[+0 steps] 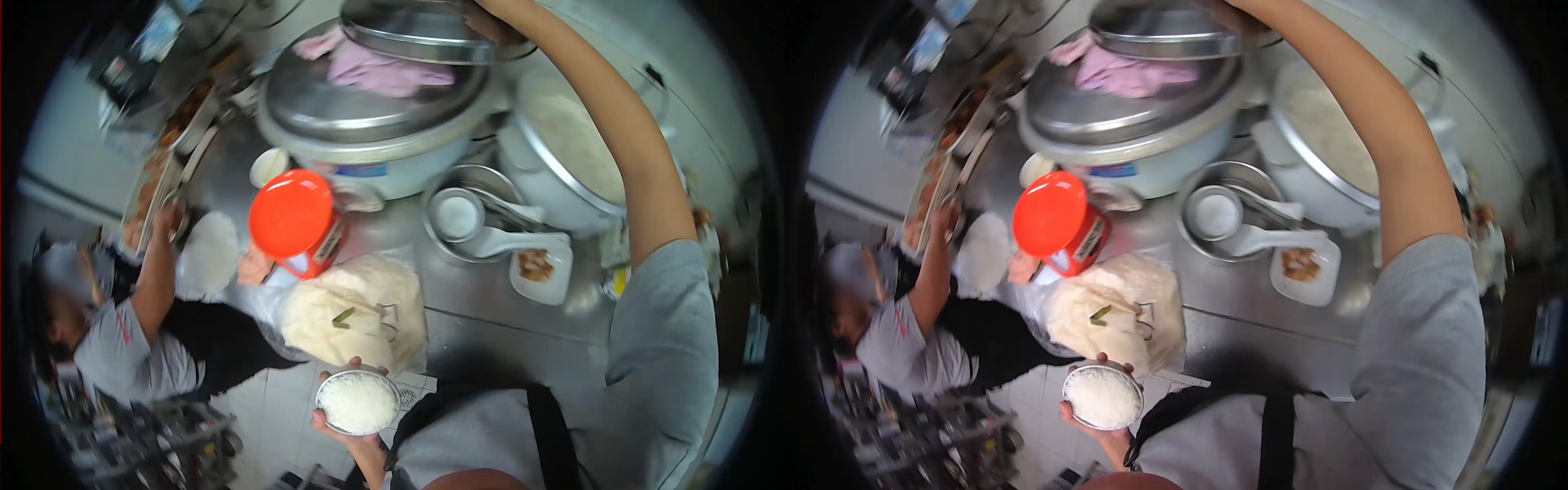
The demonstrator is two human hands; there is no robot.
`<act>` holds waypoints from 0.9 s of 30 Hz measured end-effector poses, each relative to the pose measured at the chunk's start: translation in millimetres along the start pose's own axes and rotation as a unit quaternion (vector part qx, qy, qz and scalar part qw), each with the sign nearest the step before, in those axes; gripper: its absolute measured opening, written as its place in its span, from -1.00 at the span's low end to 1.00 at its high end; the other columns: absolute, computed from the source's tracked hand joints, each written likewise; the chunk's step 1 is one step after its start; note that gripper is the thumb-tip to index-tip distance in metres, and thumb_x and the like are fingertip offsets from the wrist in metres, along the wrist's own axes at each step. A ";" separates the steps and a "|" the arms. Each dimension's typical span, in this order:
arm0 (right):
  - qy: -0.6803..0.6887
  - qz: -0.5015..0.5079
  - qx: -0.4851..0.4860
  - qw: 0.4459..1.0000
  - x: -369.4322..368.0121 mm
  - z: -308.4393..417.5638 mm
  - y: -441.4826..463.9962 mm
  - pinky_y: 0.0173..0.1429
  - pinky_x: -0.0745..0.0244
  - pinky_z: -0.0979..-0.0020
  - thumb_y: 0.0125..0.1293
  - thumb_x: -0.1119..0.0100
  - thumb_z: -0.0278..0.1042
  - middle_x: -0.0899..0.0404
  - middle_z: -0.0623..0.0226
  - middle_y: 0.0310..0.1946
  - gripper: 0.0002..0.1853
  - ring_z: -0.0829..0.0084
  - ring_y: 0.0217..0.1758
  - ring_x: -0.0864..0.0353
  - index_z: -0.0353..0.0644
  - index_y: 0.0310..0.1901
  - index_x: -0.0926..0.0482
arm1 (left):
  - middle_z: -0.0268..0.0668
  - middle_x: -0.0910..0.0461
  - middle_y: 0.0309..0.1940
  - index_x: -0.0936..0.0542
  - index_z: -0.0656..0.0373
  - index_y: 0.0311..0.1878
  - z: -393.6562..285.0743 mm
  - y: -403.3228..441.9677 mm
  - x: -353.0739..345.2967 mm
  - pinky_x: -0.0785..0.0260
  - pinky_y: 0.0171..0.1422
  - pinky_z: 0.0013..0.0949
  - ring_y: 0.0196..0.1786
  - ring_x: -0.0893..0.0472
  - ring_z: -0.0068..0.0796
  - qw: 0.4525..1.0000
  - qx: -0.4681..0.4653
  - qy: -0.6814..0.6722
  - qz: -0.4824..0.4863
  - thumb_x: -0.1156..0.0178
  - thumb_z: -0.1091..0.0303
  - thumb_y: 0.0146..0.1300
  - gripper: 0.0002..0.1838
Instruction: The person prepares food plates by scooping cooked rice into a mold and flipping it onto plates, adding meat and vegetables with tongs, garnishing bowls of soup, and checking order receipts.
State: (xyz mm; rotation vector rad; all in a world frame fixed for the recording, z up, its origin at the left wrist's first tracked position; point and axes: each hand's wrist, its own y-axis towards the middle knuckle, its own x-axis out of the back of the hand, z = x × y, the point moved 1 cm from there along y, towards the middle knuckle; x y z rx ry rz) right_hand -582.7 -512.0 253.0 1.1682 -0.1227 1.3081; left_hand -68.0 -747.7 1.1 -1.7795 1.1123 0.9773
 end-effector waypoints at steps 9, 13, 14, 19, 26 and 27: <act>-0.402 0.065 -0.016 0.913 140.3 -164.3 -195.4 0.01 -0.51 0.11 0.12 -0.05 -0.57 -0.54 0.00 -0.04 -0.43 0.03 -0.06 -0.60 -0.04 0.23 -0.38 | 0.10 -0.34 0.26 -0.44 -0.12 0.26 18.6 48.4 -53.6 -0.35 0.15 0.34 0.15 -0.44 0.33 0.988 0.102 0.076 0.093 -0.08 -0.32 0.07 -0.27; -0.392 0.010 -0.033 0.919 132.6 -178.7 -218.1 0.03 -0.52 0.15 0.12 -0.09 -0.54 -0.52 0.03 -0.03 -0.41 0.01 -0.05 -0.60 0.00 0.25 -0.35 | 0.11 -0.36 0.24 -0.42 -0.12 0.27 47.9 52.5 -59.4 -0.33 0.19 0.32 0.15 -0.46 0.26 0.981 0.142 0.057 0.119 -0.11 -0.32 0.03 -0.23; -0.388 0.004 -0.035 0.921 131.0 -174.7 -219.6 0.03 -0.52 0.15 0.11 -0.11 -0.53 -0.52 0.04 -0.03 -0.40 0.02 -0.04 -0.59 0.01 0.25 -0.35 | 0.11 -0.36 0.24 -0.41 -0.12 0.28 56.3 52.4 -57.5 -0.32 0.20 0.32 0.15 -0.46 0.25 0.982 0.145 0.064 0.099 -0.11 -0.32 0.02 -0.23; -0.376 0.044 -0.076 0.922 125.6 -180.6 -230.5 0.14 -0.46 0.11 0.11 -0.16 -0.40 -0.49 0.11 0.08 -0.35 0.08 0.09 -0.54 0.13 0.31 -0.32 | 0.12 -0.38 0.22 -0.37 -0.06 0.31 73.4 28.8 -43.4 -0.32 0.20 0.32 0.14 -0.46 0.24 0.975 0.198 0.062 0.077 -0.11 -0.31 0.01 -0.18; -0.135 -0.155 -0.102 0.973 137.0 -66.7 -387.6 0.36 -0.16 -0.05 0.25 -0.14 -0.12 -0.49 0.21 -0.01 -0.68 0.21 0.19 -0.41 -0.08 -0.03 -0.55 | -0.05 -0.23 0.36 -0.20 0.10 0.40 104.7 14.1 -49.8 -0.46 0.02 0.31 0.26 -0.35 0.30 0.913 0.365 0.090 0.155 -0.05 -0.32 0.15 -0.12; -0.210 -0.096 -0.097 0.968 153.7 -46.9 -435.5 0.40 -0.12 -0.04 0.22 -0.21 -0.12 -0.56 0.30 -0.14 -0.79 0.32 0.11 -0.48 -0.05 -0.27 -0.61 | -0.06 -0.27 0.33 -0.19 0.13 0.39 124.4 12.9 -56.1 -0.50 -0.02 0.25 0.22 -0.40 0.27 0.901 0.398 0.076 0.154 -0.04 -0.32 0.15 -0.11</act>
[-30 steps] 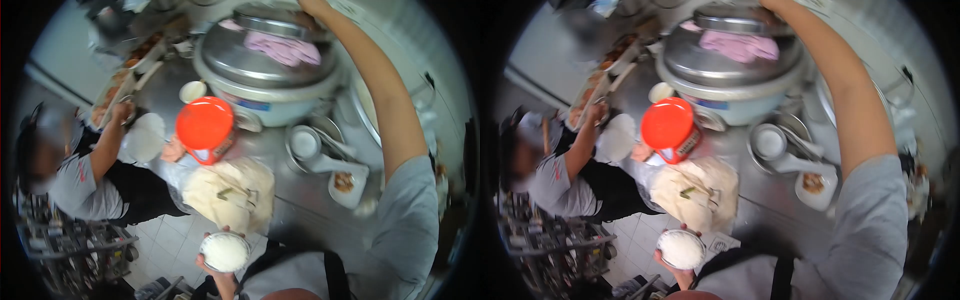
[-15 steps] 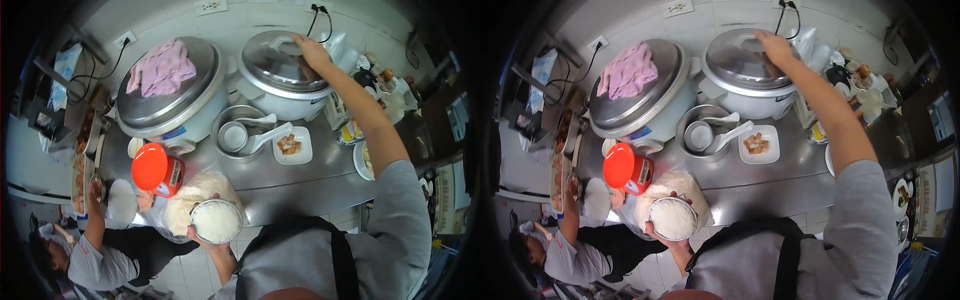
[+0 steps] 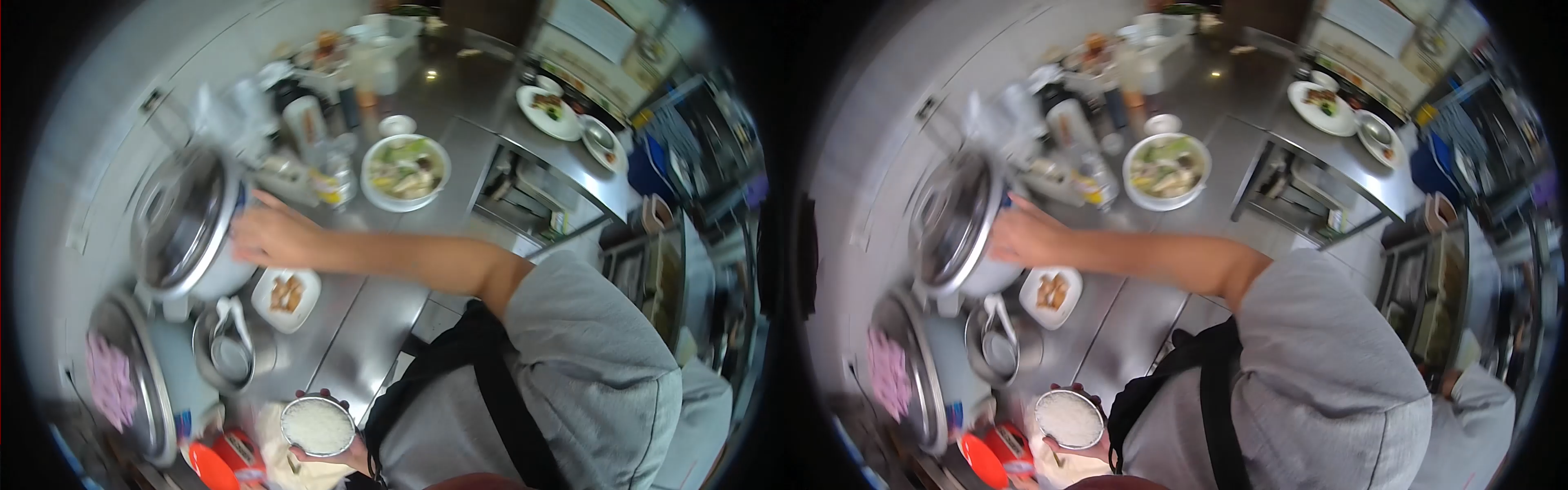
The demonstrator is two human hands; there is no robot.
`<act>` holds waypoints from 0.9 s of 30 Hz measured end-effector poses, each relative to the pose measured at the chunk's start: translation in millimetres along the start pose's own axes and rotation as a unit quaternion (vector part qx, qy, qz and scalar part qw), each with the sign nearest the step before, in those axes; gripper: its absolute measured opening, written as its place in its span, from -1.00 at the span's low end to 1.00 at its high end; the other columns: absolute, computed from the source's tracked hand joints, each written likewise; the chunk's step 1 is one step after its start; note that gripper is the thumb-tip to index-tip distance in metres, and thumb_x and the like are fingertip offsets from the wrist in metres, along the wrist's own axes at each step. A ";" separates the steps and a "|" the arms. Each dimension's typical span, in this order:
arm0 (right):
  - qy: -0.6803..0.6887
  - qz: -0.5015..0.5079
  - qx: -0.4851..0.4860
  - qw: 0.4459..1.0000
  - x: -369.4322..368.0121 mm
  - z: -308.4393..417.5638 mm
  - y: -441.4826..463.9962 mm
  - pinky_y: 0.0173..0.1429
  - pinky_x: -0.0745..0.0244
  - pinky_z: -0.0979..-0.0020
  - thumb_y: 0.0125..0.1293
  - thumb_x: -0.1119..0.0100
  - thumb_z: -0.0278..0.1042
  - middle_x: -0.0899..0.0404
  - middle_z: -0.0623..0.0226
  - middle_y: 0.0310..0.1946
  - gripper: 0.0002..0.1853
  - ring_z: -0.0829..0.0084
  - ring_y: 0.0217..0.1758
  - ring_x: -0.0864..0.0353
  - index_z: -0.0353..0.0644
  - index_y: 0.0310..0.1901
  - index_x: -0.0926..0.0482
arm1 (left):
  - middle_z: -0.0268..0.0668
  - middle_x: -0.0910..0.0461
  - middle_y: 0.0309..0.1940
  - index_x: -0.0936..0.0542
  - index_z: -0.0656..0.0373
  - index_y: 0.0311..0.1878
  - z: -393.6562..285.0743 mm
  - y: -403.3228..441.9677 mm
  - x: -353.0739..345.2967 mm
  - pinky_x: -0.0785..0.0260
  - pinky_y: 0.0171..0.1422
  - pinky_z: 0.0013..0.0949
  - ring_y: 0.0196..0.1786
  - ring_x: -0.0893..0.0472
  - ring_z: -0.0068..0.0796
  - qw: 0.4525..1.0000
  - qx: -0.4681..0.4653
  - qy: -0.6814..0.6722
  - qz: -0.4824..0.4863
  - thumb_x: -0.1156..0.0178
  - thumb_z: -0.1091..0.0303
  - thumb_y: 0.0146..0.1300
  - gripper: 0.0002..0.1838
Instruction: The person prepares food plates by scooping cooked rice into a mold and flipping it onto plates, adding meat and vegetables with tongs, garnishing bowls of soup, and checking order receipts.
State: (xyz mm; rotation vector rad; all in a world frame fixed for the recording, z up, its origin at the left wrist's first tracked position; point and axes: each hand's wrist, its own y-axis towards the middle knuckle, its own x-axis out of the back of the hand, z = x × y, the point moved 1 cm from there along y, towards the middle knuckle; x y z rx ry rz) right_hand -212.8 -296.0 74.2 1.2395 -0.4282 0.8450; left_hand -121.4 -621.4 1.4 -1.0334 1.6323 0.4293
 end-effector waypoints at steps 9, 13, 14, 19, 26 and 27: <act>-0.101 -0.400 -0.564 0.715 326.4 -179.5 -437.0 -0.21 -0.50 0.45 0.34 -0.15 -0.26 -0.65 0.31 -0.33 -0.80 0.50 -0.33 -0.60 -0.16 -0.12 -0.62 | -0.15 -0.31 0.33 -0.27 0.02 0.36 198.1 112.9 -136.8 -0.51 -0.12 0.21 0.15 -0.47 0.18 0.971 0.184 0.117 0.103 0.01 -0.35 0.14 -0.16; 0.001 -0.471 -0.675 0.568 451.1 -244.6 -575.9 -0.45 -0.47 0.49 0.33 -0.12 -0.08 -0.60 0.36 -0.41 -0.51 0.58 -0.50 -0.52 -0.16 0.20 -0.38 | -0.17 -0.25 0.38 -0.27 -0.11 0.38 339.5 120.4 -196.5 -0.44 -0.03 0.29 0.27 -0.35 0.16 0.938 0.323 0.094 0.083 -0.01 -0.39 0.12 -0.17; 0.020 -0.473 -0.687 0.550 469.2 -261.9 -601.6 -0.50 -0.45 0.50 0.32 -0.13 -0.04 -0.59 0.37 -0.42 -0.44 0.61 -0.54 -0.49 -0.15 0.26 -0.32 | -0.15 -0.24 0.38 -0.26 -0.14 0.39 378.5 121.6 -207.7 -0.40 -0.01 0.34 0.30 -0.30 0.20 0.913 0.383 0.065 0.122 -0.04 -0.40 0.10 -0.16; -0.015 -0.380 -0.765 0.520 548.4 -333.2 -637.9 -0.64 -0.41 0.43 0.25 -0.16 0.10 -0.63 0.27 -0.44 -0.27 0.51 -0.58 -0.53 -0.26 0.28 -0.25 | -0.04 -0.28 0.32 -0.36 -0.01 0.31 540.0 89.4 -258.4 -0.41 -0.06 0.40 0.26 -0.32 0.31 0.868 0.475 0.079 0.121 -0.02 -0.40 0.12 -0.18; 0.010 -0.354 -0.729 0.586 546.6 -411.1 -698.7 -0.63 -0.55 0.37 0.20 -0.20 -0.19 -0.62 0.02 -0.27 -0.32 0.33 -0.51 -0.66 -0.13 0.34 -0.22 | -0.05 -0.38 0.25 -0.34 0.03 0.31 594.2 82.8 -270.2 -0.44 0.02 0.26 0.26 -0.36 0.25 0.854 0.490 0.146 0.094 0.00 -0.39 0.14 -0.18; 0.053 -0.415 -0.717 0.557 545.7 -398.1 -678.2 -0.62 -0.59 0.34 0.24 -0.10 -0.34 -0.59 0.06 -0.37 -0.33 0.36 -0.59 -0.62 -0.14 0.37 -0.09 | -0.05 -0.37 0.25 -0.34 0.02 0.31 597.8 86.9 -272.8 -0.43 0.05 0.24 0.27 -0.36 0.24 0.854 0.488 0.142 0.109 0.01 -0.40 0.14 -0.18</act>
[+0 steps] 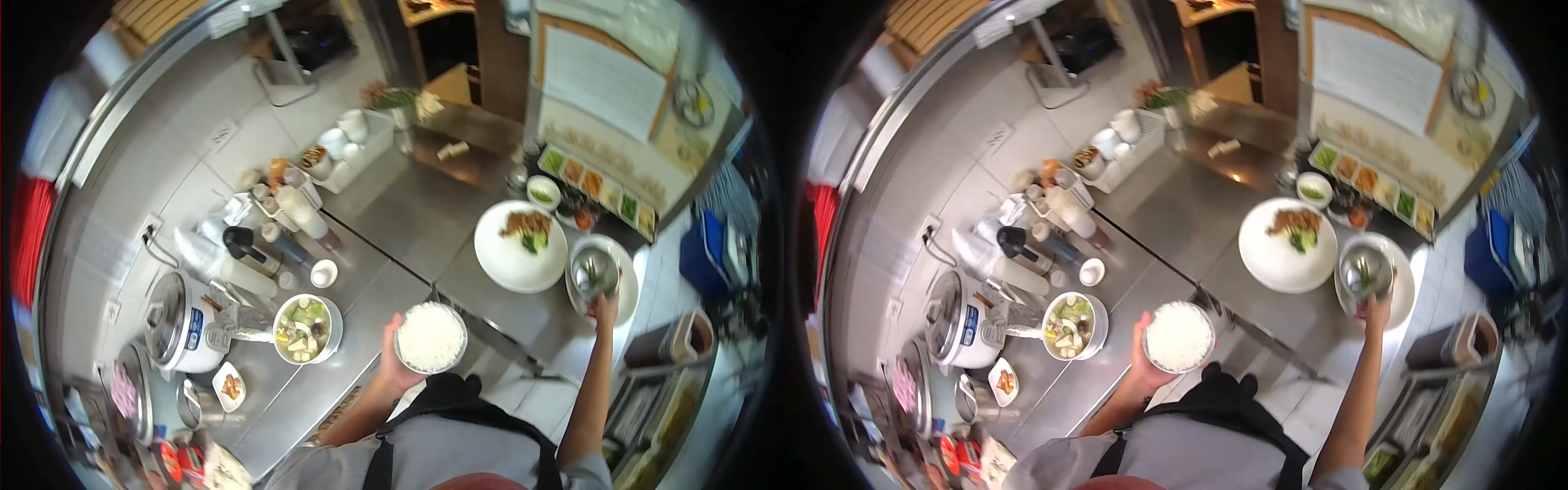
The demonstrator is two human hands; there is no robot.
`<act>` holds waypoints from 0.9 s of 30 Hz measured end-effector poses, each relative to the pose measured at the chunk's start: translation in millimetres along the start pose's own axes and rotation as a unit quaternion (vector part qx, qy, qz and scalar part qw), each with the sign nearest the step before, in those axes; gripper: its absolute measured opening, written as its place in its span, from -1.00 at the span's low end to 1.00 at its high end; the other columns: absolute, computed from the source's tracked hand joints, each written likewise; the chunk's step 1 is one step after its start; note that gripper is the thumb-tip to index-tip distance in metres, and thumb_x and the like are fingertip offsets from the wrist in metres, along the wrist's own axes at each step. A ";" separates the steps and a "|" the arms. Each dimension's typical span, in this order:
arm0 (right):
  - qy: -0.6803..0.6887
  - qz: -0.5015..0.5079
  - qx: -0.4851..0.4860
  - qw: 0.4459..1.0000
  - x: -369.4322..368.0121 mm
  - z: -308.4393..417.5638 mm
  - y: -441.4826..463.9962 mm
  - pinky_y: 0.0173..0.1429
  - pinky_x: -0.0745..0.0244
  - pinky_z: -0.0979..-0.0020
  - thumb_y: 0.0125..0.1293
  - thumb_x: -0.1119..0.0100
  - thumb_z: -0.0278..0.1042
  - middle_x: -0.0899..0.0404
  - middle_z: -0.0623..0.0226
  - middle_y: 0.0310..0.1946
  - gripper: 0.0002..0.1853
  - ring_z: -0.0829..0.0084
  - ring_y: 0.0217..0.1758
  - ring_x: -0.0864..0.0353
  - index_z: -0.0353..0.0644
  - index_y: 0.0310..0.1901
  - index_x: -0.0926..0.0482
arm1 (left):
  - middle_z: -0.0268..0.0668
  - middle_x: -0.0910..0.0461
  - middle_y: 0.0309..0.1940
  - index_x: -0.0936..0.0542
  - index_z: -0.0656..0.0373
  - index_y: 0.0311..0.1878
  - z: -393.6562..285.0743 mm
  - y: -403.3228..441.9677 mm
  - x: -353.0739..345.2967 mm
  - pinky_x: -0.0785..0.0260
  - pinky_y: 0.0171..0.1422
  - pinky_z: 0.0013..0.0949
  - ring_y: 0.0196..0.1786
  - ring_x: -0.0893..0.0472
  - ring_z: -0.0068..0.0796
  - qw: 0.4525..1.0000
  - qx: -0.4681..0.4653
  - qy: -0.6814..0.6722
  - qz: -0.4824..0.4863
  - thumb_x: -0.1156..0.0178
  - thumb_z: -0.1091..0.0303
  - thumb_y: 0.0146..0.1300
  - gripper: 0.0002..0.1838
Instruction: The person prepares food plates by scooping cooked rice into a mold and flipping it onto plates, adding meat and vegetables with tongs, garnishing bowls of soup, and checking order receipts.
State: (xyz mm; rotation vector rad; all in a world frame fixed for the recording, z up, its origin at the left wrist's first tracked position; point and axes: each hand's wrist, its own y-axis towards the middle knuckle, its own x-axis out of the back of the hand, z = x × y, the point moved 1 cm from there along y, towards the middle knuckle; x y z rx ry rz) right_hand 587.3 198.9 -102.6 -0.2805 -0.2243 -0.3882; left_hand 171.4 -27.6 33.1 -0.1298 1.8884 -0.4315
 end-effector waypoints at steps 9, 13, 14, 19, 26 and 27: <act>0.078 0.104 0.112 0.985 -25.5 75.9 -46.4 -0.62 -0.59 0.35 0.27 0.06 -0.47 -0.52 0.21 -0.52 -0.33 0.43 -0.68 -0.53 -0.11 0.41 0.03 | -0.14 -0.40 0.27 -0.36 0.03 0.30 -7.3 29.5 -26.6 -0.27 0.27 0.18 0.27 -0.43 -0.02 0.993 0.050 -0.021 0.106 0.15 -0.35 0.25 -0.25; 0.035 0.281 0.079 0.956 -139.4 104.2 -99.4 -0.60 -0.59 0.35 0.27 0.03 -0.51 -0.51 0.17 -0.51 -0.35 0.39 -0.66 -0.55 -0.20 0.38 -0.01 | -0.15 -0.43 0.25 -0.38 0.06 0.29 -20.2 33.1 -34.9 -0.29 0.30 0.07 0.24 -0.46 -0.05 0.996 0.026 -0.016 0.083 0.14 -0.35 0.25 -0.24; 0.022 0.327 0.069 0.942 -169.6 93.7 -106.2 -0.61 -0.59 0.37 0.28 0.03 -0.51 -0.53 0.13 -0.49 -0.35 0.39 -0.58 -0.61 -0.20 0.38 0.00 | -0.15 -0.43 0.24 -0.38 0.07 0.28 -25.6 32.9 -35.7 -0.30 0.30 0.05 0.24 -0.47 -0.06 0.996 0.016 -0.017 0.084 0.13 -0.35 0.25 -0.24; -0.064 0.330 0.136 0.932 -268.9 91.2 -153.8 -0.33 -0.59 0.21 0.20 -0.07 -0.42 -0.60 -0.10 -0.38 -0.38 0.10 -0.41 -0.67 -0.27 0.30 -0.16 | -0.17 -0.44 0.23 -0.39 0.08 0.27 -46.7 29.6 -31.1 -0.29 0.32 -0.01 0.24 -0.47 -0.09 0.998 -0.024 -0.022 0.045 0.08 -0.33 0.24 -0.25; -0.154 0.335 0.220 0.903 -307.1 62.5 -129.3 -0.39 -0.57 0.29 0.23 -0.14 -0.32 -0.62 0.04 -0.57 -0.39 0.22 -0.57 -0.66 -0.31 0.28 -0.18 | -0.19 -0.39 0.27 -0.34 0.03 0.31 -55.8 49.4 -38.5 -0.18 0.37 0.16 0.29 -0.40 -0.09 0.998 -0.018 -0.048 0.037 0.08 -0.33 0.24 -0.25; -0.180 0.348 0.205 0.897 -288.8 76.5 -131.3 -0.36 -0.56 0.28 0.23 -0.18 -0.29 -0.62 0.05 -0.57 -0.37 0.21 -0.55 -0.66 -0.28 0.28 -0.19 | -0.17 -0.36 0.29 -0.32 0.02 0.33 -54.6 55.3 -40.7 -0.13 0.39 0.16 0.32 -0.36 -0.03 0.999 -0.014 -0.033 0.025 0.07 -0.36 0.21 -0.21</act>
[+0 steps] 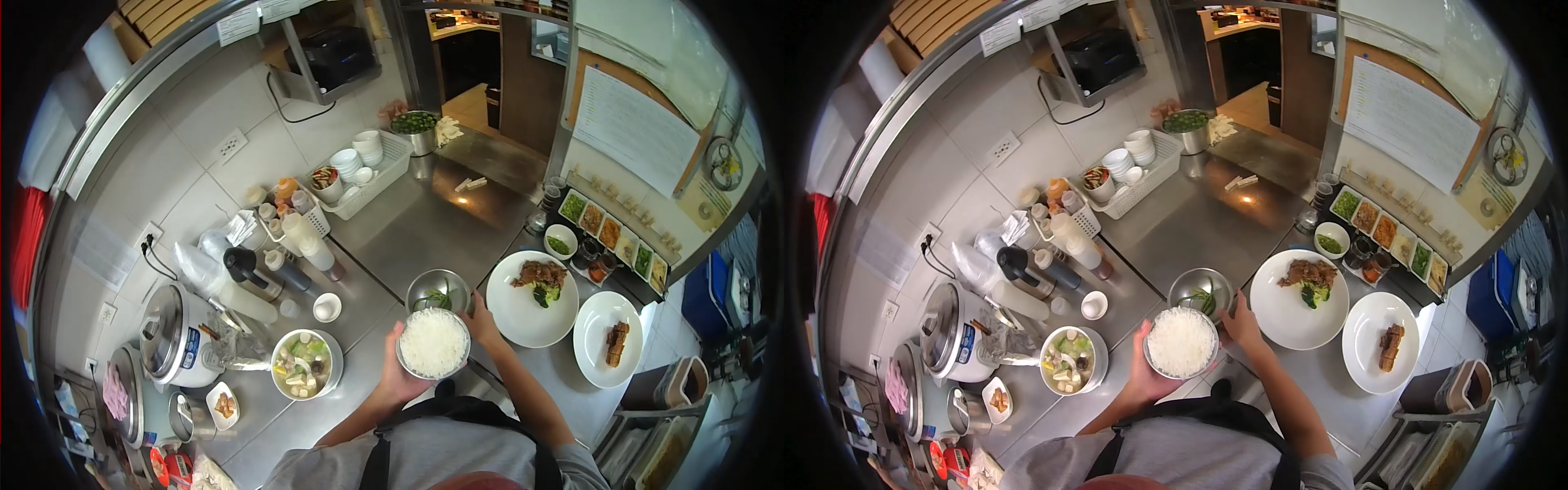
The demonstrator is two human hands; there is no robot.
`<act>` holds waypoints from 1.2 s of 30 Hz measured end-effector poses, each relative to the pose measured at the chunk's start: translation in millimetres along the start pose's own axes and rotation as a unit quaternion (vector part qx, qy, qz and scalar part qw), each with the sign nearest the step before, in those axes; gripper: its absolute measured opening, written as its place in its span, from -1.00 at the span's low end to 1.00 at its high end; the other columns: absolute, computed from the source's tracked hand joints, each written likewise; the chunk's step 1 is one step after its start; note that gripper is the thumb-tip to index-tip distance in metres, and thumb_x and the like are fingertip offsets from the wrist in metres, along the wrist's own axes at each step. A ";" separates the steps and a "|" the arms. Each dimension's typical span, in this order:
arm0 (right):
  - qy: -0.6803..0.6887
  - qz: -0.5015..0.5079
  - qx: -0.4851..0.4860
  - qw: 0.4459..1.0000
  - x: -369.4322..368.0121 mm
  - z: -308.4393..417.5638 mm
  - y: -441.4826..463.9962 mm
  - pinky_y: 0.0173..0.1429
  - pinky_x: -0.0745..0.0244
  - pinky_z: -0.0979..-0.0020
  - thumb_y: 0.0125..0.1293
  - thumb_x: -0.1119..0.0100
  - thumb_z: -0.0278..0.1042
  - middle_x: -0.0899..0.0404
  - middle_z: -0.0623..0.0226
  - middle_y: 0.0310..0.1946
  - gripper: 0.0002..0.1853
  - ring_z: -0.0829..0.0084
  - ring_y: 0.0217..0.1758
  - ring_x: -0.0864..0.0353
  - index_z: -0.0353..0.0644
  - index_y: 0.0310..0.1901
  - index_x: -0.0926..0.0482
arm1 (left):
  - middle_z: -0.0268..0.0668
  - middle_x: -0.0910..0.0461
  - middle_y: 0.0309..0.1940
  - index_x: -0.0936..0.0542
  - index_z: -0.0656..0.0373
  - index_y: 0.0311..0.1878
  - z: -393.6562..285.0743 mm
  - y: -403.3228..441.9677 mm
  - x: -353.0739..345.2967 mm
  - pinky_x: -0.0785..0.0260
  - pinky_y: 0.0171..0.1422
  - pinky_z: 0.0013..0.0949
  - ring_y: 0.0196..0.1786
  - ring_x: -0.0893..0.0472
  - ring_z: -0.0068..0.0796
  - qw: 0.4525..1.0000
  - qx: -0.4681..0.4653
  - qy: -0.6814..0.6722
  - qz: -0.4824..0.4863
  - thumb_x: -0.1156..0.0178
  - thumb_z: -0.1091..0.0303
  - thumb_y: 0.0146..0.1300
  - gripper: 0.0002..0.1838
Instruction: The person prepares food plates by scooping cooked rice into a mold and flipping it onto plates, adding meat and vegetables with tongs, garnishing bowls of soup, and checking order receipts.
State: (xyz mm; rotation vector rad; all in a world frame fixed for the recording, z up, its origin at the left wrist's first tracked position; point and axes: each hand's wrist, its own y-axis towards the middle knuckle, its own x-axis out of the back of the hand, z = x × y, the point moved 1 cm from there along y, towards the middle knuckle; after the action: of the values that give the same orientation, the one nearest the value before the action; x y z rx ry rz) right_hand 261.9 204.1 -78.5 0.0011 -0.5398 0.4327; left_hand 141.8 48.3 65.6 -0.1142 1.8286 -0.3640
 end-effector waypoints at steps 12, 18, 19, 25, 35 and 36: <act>0.352 -0.579 -0.138 0.722 175.6 -204.2 -208.4 -0.59 -0.30 0.62 0.34 -0.12 -0.32 -0.46 0.33 -0.45 -0.51 0.57 -0.62 -0.37 -0.05 0.23 -0.18 | -0.08 -0.32 0.31 -0.29 0.01 0.36 61.4 63.4 -27.6 -0.20 0.32 0.22 0.31 -0.32 0.18 0.995 0.098 0.033 0.010 0.12 -0.44 0.20 -0.15; 0.366 -0.421 -0.267 0.786 221.1 -213.8 -204.4 -0.57 -0.58 0.31 0.21 -0.08 -0.43 -0.43 0.19 -0.39 -0.43 0.42 -0.61 -0.47 -0.08 0.19 -0.04 | -0.20 -0.36 0.31 -0.28 -0.08 0.37 153.7 116.6 -41.3 -0.21 0.29 0.25 0.34 -0.35 0.02 0.966 0.240 0.077 0.058 0.20 -0.47 0.19 -0.16; 0.361 -0.418 -0.261 0.792 228.9 -208.8 -207.4 -0.59 -0.58 0.32 0.19 -0.06 -0.45 -0.43 0.20 -0.41 -0.46 0.43 -0.63 -0.47 -0.12 0.17 -0.07 | -0.21 -0.38 0.29 -0.30 -0.07 0.36 171.9 130.6 -39.7 -0.26 0.25 0.24 0.31 -0.39 -0.05 0.966 0.229 0.120 0.013 0.19 -0.43 0.20 -0.19; 0.311 -0.334 -0.240 0.857 278.1 -226.3 -222.4 -0.63 -0.54 0.38 0.15 -0.01 -0.46 -0.48 0.16 -0.41 -0.46 0.43 -0.63 -0.50 -0.22 0.20 -0.15 | -0.16 -0.51 0.10 -0.35 0.15 0.30 255.7 217.3 -32.4 -0.42 0.17 -0.31 0.12 -0.54 -0.33 0.872 0.143 0.465 0.050 -0.30 0.10 0.14 -0.31; 0.065 -0.253 -0.274 0.926 342.1 -264.7 -231.6 -0.09 -0.60 0.20 0.12 -0.07 -0.26 -0.57 -0.20 -0.10 -0.28 0.00 -0.14 -0.66 -0.26 0.34 -0.13 | -0.19 -0.49 0.05 -0.53 0.06 0.11 315.1 240.8 -28.6 -0.38 0.16 -0.27 0.10 -0.53 -0.26 0.618 -0.036 0.755 0.217 -0.52 0.11 -0.16 -0.31; 0.040 -0.251 -0.269 0.929 343.8 -268.7 -230.7 -0.09 -0.59 0.20 0.12 -0.08 -0.26 -0.57 -0.20 -0.10 -0.27 0.00 -0.14 -0.66 -0.26 0.34 -0.13 | -0.21 -0.48 0.06 -0.53 0.03 0.10 320.0 235.8 -31.6 -0.40 0.15 -0.25 0.10 -0.53 -0.22 0.585 -0.059 0.778 0.222 -0.51 0.10 -0.18 -0.31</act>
State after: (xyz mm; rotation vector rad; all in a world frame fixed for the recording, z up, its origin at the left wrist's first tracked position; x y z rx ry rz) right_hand 752.4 161.7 -112.7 -0.3973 -0.5405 -0.2240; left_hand 481.1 219.5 -55.2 0.8625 3.5012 0.1788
